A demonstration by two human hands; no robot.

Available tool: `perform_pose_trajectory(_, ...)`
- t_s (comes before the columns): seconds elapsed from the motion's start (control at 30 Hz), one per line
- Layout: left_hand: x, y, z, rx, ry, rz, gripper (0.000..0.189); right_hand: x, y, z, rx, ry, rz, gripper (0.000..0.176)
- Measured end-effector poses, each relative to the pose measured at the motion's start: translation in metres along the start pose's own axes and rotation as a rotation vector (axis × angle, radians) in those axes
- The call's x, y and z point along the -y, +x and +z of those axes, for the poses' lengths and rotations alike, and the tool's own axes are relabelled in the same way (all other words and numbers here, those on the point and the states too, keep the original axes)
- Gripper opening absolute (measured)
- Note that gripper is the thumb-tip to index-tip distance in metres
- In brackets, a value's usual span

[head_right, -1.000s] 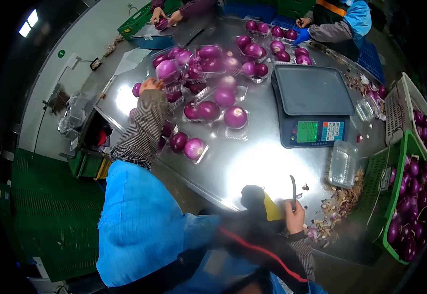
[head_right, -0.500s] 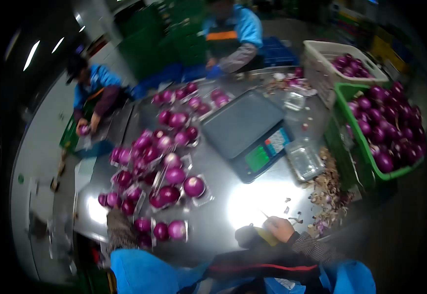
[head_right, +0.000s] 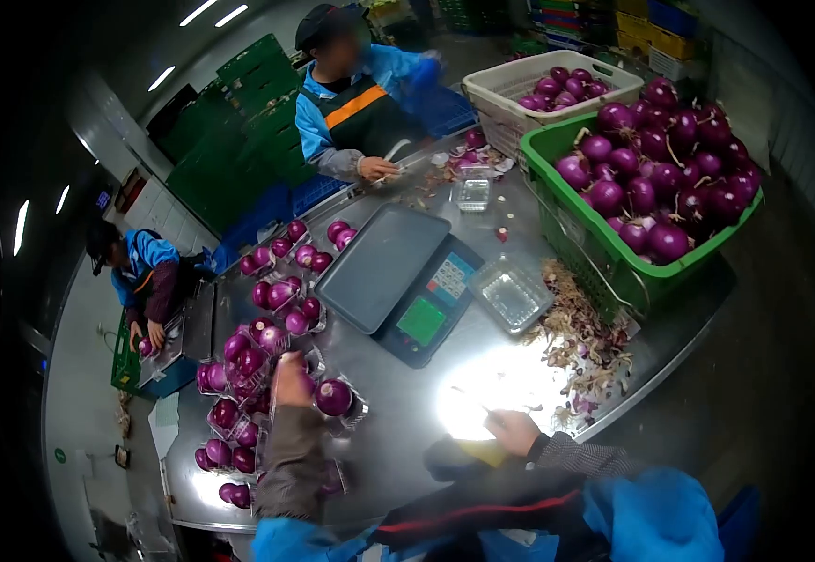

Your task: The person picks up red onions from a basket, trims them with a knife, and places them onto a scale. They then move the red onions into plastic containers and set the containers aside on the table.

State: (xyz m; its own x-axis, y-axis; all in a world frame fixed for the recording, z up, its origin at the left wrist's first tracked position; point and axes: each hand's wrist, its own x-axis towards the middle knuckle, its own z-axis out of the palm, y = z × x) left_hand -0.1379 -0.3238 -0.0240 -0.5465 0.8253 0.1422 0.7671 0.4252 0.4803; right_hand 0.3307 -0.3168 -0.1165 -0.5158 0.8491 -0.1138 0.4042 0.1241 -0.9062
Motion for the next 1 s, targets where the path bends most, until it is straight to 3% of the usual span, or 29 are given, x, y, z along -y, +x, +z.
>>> perform_pose_trajectory(0.03, -0.037, -0.003, 0.043, 0.047, -0.15, 0.293, 0.034, 0.001, -0.002, -0.004, -0.059, 0.04, -0.005, 0.026)
perform_pose_trajectory(0.07, -0.093, -0.012, 0.081, 0.146, -0.522, 0.266, 0.031, 0.004, -0.002, -0.01, -0.12, 0.077, -0.012, 0.025)
perform_pose_trajectory(0.1, -0.151, -0.018, 0.1, 0.031, -0.432, 0.596, 0.027, 0.015, -0.005, -0.019, -0.172, 0.114, 0.015, 0.023)
perform_pose_trajectory(0.13, -0.174, -0.005, 0.153, 0.094, -0.317, 0.784, 0.027, 0.014, -0.008, -0.027, -0.201, 0.133, 0.07, 0.022)
perform_pose_trajectory(0.2, -0.258, -0.026, 0.18, 0.181, -0.359, 0.773, 0.038, -0.004, -0.014, -0.038, -0.225, 0.238, 0.099, 0.026)
perform_pose_trajectory(0.23, -0.281, -0.025, 0.202, 0.227, -0.232, 0.812, 0.042, 0.004, -0.022, -0.052, -0.213, 0.195, 0.167, 0.026)
perform_pose_trajectory(0.27, -0.311, -0.028, 0.202, 0.405, 0.019, 0.722, 0.039, -0.005, -0.026, -0.056, -0.289, 0.196, 0.121, 0.026)
perform_pose_trajectory(0.33, -0.33, -0.033, 0.231, 0.468, 0.322, 0.744, 0.043, -0.014, -0.039, -0.067, -0.375, 0.239, 0.136, 0.019)
perform_pose_trajectory(0.43, -0.354, -0.038, 0.239, 0.797, 0.511, 0.633, 0.044, -0.052, -0.057, -0.075, -0.414, 0.204, 0.155, 0.018)
perform_pose_trajectory(0.57, -0.333, -0.046, 0.272, 0.58, 0.597, 0.838, 0.036, -0.091, -0.068, -0.075, -0.474, 0.183, 0.157, 0.018)
perform_pose_trajectory(0.67, -0.339, -0.042, 0.264, 0.708, 0.594, 0.749, 0.036, -0.086, -0.069, -0.087, -0.477, 0.197, 0.129, 0.019)
perform_pose_trajectory(0.83, -0.336, -0.039, 0.264, 0.515, 0.427, 0.757, 0.03, -0.074, -0.068, -0.102, -0.43, 0.186, 0.127, 0.022)
perform_pose_trajectory(0.93, -0.346, -0.035, 0.257, 0.521, 0.459, 0.697, 0.039, -0.06, -0.072, -0.114, -0.358, 0.17, 0.174, 0.026)
perform_pose_trajectory(0.97, -0.339, -0.039, 0.271, 0.208, 0.345, 0.771, 0.037, -0.061, -0.073, -0.113, -0.385, 0.17, 0.184, 0.027)
perform_pose_trajectory(1.0, -0.335, -0.029, 0.264, 0.248, 0.254, 0.862, 0.037, -0.062, -0.075, -0.111, -0.41, 0.17, 0.193, 0.028)
